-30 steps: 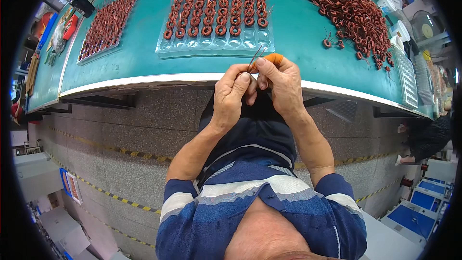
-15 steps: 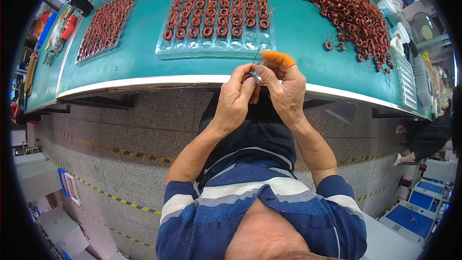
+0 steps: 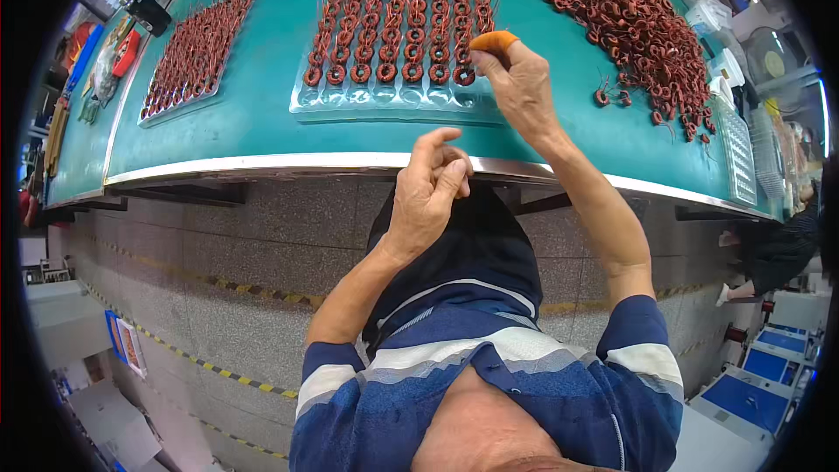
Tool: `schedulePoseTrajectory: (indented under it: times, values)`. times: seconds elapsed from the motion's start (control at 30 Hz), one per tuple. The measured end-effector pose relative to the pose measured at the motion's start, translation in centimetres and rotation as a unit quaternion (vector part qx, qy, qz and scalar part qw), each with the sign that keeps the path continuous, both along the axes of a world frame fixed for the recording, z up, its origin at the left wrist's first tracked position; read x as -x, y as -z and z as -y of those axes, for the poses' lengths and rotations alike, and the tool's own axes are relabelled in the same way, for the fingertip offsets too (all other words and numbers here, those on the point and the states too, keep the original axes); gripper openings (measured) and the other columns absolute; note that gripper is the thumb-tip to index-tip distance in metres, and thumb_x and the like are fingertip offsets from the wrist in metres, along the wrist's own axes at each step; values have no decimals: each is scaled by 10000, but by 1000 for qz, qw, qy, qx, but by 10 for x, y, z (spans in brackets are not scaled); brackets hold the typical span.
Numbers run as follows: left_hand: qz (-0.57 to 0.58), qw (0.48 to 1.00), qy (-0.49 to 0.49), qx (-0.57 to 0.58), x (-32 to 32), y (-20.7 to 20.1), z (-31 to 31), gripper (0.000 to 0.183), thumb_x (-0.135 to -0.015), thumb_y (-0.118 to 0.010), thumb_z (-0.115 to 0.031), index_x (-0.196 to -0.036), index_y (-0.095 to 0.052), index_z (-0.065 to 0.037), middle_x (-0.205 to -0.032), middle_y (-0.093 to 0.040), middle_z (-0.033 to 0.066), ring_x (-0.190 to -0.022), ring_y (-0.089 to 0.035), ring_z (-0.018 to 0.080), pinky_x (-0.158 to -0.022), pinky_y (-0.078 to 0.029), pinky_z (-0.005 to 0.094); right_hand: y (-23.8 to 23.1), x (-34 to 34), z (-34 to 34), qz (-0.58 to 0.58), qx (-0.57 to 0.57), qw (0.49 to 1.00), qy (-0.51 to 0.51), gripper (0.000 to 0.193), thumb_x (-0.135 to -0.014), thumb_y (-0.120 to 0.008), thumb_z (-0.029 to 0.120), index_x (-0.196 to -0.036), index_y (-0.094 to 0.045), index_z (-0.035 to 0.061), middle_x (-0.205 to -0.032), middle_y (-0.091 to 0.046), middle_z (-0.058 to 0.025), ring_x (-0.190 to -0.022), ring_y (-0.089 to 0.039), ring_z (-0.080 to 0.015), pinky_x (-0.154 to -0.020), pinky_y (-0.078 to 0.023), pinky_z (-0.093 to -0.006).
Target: Threading wires and preparing small toroid inductor coils for placement into a plastic sorting tray.
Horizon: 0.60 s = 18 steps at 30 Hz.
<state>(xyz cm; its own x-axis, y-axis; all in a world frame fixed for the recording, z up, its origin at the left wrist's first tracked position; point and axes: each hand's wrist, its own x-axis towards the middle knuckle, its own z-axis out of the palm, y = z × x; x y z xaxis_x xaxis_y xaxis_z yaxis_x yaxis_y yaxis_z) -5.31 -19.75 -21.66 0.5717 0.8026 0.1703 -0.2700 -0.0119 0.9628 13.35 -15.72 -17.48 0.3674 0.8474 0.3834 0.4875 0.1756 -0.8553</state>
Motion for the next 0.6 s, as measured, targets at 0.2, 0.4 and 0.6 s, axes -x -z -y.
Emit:
schedulePoseTrajectory:
  times: [0.2, 0.4, 0.6]
  values:
    - [-29, 999, 34, -14, 2, -2, 1, 289, -975, -480, -88, -1251, -442, -11, -850, -575, 71, -694, -536, 97, -622, -459, 215, 8, -9, -12, 86, -17, 996, -21, 120, -862, -633, 61, -949, -653, -19, -798, -678, -107, -710, -638, -167, -650, -510, -287]
    - [-2, 993, 105, -45, 2, -31, 11, 240, -940, -498, -31, -1173, -545, 4, -781, -570, 41, -636, -523, 81, -588, -449, 217, 13, -15, -6, 85, -3, 996, 5, 191, -857, -639, 68, -1026, -620, -20, -812, -674, -118, -729, -641, -173, -669, -518, -287]
    - [219, 923, 254, -190, 5, -111, 30, 328, -821, -506, 38, -1132, -601, 81, -934, -655, 175, -772, -646, 299, -670, -531, 332, -3, -22, -1, 94, -7, 995, 25, 208, -858, -653, 103, -1020, -641, -27, -852, -673, -112, -718, -636, -172, -645, -527, -291]
